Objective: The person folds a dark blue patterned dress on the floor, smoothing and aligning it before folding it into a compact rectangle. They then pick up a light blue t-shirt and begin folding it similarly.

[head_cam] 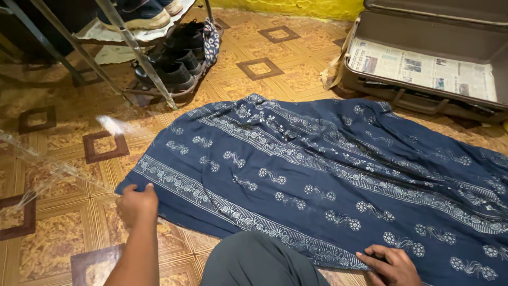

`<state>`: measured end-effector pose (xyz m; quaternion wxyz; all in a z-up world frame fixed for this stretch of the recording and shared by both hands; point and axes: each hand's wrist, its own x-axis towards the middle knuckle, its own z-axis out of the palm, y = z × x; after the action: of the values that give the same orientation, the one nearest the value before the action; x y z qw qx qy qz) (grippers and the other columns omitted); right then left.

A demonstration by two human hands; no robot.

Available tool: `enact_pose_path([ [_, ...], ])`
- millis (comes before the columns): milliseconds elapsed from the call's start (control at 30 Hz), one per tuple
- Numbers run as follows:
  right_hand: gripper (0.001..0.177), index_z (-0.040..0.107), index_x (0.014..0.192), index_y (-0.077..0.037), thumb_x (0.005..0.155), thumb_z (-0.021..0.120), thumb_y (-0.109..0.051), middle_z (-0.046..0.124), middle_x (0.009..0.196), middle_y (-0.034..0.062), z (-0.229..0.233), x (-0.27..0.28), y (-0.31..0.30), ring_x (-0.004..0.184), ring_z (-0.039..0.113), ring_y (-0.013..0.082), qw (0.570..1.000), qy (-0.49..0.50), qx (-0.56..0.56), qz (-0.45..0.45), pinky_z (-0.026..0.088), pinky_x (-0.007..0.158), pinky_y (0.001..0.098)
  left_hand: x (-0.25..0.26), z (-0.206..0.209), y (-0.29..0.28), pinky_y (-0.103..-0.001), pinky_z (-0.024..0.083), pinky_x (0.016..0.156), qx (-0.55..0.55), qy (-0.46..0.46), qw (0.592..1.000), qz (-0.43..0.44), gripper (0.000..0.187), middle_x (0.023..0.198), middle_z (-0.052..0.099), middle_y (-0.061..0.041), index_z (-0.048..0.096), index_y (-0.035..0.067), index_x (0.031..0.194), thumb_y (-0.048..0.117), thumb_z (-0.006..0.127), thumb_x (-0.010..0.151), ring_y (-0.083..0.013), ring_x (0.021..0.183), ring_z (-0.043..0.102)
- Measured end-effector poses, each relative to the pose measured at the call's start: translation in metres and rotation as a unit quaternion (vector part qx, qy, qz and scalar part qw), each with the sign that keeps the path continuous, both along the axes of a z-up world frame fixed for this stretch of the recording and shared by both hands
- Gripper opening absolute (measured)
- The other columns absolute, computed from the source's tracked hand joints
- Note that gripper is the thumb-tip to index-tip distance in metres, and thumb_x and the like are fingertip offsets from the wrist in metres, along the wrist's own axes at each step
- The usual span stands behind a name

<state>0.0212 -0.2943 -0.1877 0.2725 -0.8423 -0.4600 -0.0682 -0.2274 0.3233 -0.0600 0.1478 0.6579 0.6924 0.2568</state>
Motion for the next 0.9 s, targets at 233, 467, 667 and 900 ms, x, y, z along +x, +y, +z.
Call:
enact_pose_path([
  [233,0.043,0.082,0.105,-0.027,0.063,0.082,-0.019,0.072,0.110,-0.0036,0.005,-0.002,0.001,0.095,0.068,0.0149,1.000,0.015,-0.004,-0.008,0.054,0.089,0.0373,-0.002,-0.016,0.023,-0.047,0.054,0.090,-0.051,-0.057,0.997,-0.007,0.019,0.104,0.076,-0.021,0.080,0.009,0.094,0.027,0.081,0.089,-0.0399,0.095,0.070],
  [467,0.049,0.084,0.109,-0.029,0.062,0.083,-0.017,0.072,0.109,-0.0051,0.004,-0.002,0.003,0.090,0.065,0.0122,0.999,0.037,-0.017,-0.009,0.052,0.088,0.0360,-0.013,-0.062,0.074,-0.026,0.054,0.072,-0.021,-0.532,0.843,0.072,0.020,0.092,0.072,-0.002,0.069,0.005,0.101,0.002,0.079,0.085,-0.0134,0.081,0.068],
  [667,0.046,0.084,0.102,-0.026,0.058,0.082,-0.012,0.073,0.108,-0.0053,0.008,-0.007,0.006,0.092,0.066,0.0134,0.998,0.052,0.015,-0.033,0.053,0.088,0.0351,-0.034,-0.042,0.097,-0.027,0.052,0.061,-0.287,-0.586,0.751,0.105,0.018,0.085,0.063,0.000,0.064,0.010,0.105,0.018,0.077,0.095,-0.0104,0.066,0.059],
  [900,0.045,0.084,0.100,-0.026,0.057,0.082,-0.014,0.073,0.107,-0.0056,0.013,-0.011,0.009,0.092,0.065,0.0143,0.997,0.052,0.028,-0.048,0.053,0.088,0.0349,-0.025,-0.032,0.093,-0.034,0.036,0.045,-0.232,-0.461,0.856,0.030,0.005,0.080,0.053,-0.002,0.058,0.016,0.097,0.014,0.060,0.101,-0.0138,0.057,0.041],
])
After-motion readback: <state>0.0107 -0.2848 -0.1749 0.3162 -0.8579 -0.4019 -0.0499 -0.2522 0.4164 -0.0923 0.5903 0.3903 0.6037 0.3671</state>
